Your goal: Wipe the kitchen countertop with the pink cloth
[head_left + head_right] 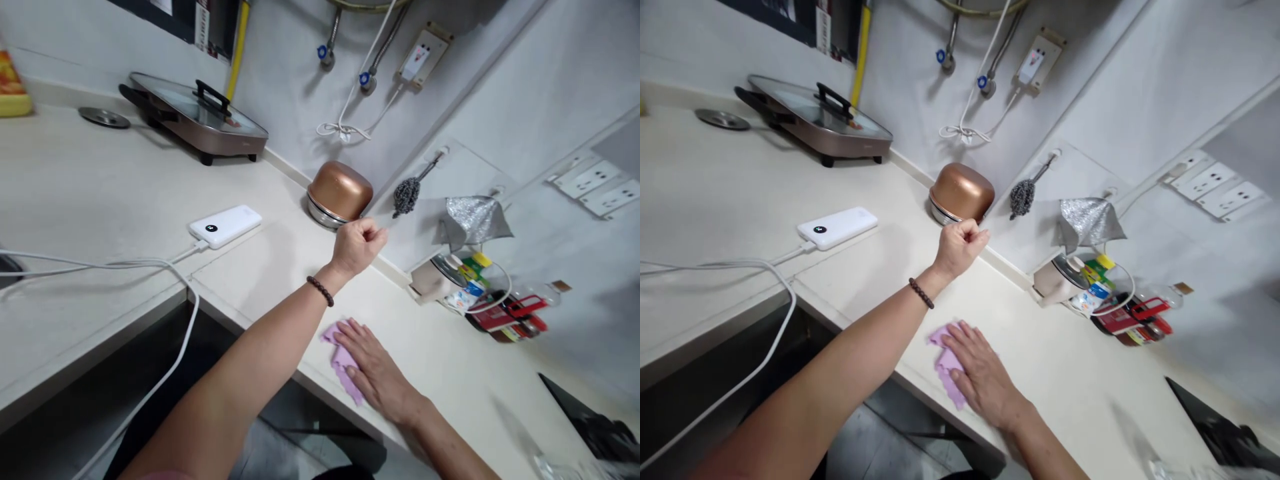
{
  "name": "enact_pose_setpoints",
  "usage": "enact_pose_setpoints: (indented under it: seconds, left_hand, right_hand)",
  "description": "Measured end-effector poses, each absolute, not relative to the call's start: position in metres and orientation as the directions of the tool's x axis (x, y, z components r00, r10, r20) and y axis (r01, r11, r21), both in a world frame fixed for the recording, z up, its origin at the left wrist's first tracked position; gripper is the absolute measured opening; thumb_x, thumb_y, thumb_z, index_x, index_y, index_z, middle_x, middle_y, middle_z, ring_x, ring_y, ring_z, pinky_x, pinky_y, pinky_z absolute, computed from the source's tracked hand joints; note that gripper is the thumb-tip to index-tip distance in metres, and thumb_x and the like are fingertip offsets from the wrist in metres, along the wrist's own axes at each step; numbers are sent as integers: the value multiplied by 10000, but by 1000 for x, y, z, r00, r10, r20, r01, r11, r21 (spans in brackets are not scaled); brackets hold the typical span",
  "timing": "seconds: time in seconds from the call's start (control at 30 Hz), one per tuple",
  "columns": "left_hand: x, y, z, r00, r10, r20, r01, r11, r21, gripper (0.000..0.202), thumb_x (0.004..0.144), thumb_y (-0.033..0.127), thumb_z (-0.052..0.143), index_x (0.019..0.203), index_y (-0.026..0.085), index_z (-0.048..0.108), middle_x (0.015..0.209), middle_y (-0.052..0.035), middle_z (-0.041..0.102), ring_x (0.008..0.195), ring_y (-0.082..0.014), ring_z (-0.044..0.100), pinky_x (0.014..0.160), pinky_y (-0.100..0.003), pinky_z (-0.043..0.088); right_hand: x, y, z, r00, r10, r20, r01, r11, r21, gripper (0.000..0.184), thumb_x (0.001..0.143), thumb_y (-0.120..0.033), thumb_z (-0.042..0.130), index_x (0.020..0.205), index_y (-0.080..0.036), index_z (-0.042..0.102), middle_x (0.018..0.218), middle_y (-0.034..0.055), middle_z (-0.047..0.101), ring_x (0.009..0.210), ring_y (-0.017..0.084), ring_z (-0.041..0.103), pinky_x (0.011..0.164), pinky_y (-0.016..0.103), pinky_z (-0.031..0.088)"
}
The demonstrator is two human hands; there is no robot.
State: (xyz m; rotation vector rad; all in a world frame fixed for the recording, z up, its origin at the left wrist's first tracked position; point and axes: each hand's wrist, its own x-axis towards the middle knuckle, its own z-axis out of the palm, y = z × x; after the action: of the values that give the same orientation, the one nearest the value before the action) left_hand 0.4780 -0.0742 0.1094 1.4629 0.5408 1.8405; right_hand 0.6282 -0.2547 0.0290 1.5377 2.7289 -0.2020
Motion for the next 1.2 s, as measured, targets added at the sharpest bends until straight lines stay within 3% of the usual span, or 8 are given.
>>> enact_pose_setpoints:
  seconds: [0.23, 0.4, 0.53, 0.67, 0.77, 0.87, 1.03, 1.2]
  left_hand:
    - [497, -71, 96, -74, 717, 694, -170, -694, 699, 389, 790, 260, 596, 516, 195, 328, 501, 68, 335, 530, -86, 336, 562, -241, 302]
    - [509, -67, 86, -25, 750, 661, -118, -659, 743, 376, 775, 263, 584, 509, 197, 328, 490, 66, 330, 528, -90, 342, 553, -239, 289]
    - [521, -67, 74, 56, 766, 640, -27, -640, 768, 366, 768, 262, 562, 508, 200, 312, 490, 65, 318, 524, -94, 337, 558, -244, 279]
    - [535, -79, 60, 214, 756, 619, 104, -648, 755, 359, 771, 273, 543, 517, 205, 298, 503, 57, 318, 534, -104, 339, 568, -256, 268]
    - [543, -88, 53, 361, 718, 595, 181, -680, 711, 349, 760, 284, 539, 523, 208, 295, 508, 51, 319, 539, -116, 328, 566, -268, 251]
    - [547, -93, 49, 446, 695, 564, 227, -697, 680, 326, 747, 281, 523, 524, 210, 296, 505, 46, 326, 532, -122, 319, 560, -275, 232]
    - [550, -91, 45, 466, 700, 541, 256, -692, 675, 306, 752, 311, 512, 525, 211, 332, 505, 40, 379, 532, -126, 350, 565, -272, 245]
    - [548, -87, 42, 460, 729, 507, 292, -663, 689, 299, 746, 355, 533, 530, 212, 384, 509, 40, 419, 532, -128, 375, 555, -269, 253]
  right_hand:
    - [808, -369, -4, 41, 996, 75, 999, -39, -30, 580, 1013, -473, 306, 1563, -297, 261, 1600, 35, 319, 1497, 257, 205, 1213, 520, 215]
    - [904, -406, -20, 373, 909, 186, 924, -382, 12, 615, 985, -504, 215, 1505, -226, 389, 1524, 91, 444, 1460, 292, 307, 1162, 540, 307]
    - [911, -379, -10, 504, 841, 196, 851, -522, 53, 577, 982, -442, 206, 1466, -236, 444, 1468, 103, 508, 1389, 276, 429, 1151, 515, 310]
    - [885, -332, 3, 631, 763, 140, 764, -643, 54, 576, 995, -397, 182, 1472, -190, 432, 1503, 139, 458, 1407, 317, 387, 1119, 546, 316]
    - [851, -294, 2, 612, 783, 106, 785, -618, 34, 571, 1003, -406, 211, 1501, -194, 391, 1550, 104, 401, 1453, 305, 302, 1138, 508, 297]
    - [799, -258, -2, 431, 899, 79, 902, -431, -13, 577, 1007, -422, 269, 1534, -196, 329, 1585, 94, 342, 1489, 282, 210, 1170, 484, 238]
    - [698, -214, 3, 116, 992, 48, 987, -109, -120, 580, 1008, -417, 319, 1546, -201, 302, 1612, 94, 282, 1512, 277, 117, 1188, 497, 159]
    - [641, -194, 14, -42, 998, 36, 980, 48, -191, 571, 1001, -385, 340, 1523, -154, 340, 1612, 125, 272, 1508, 283, 130, 1197, 502, 127]
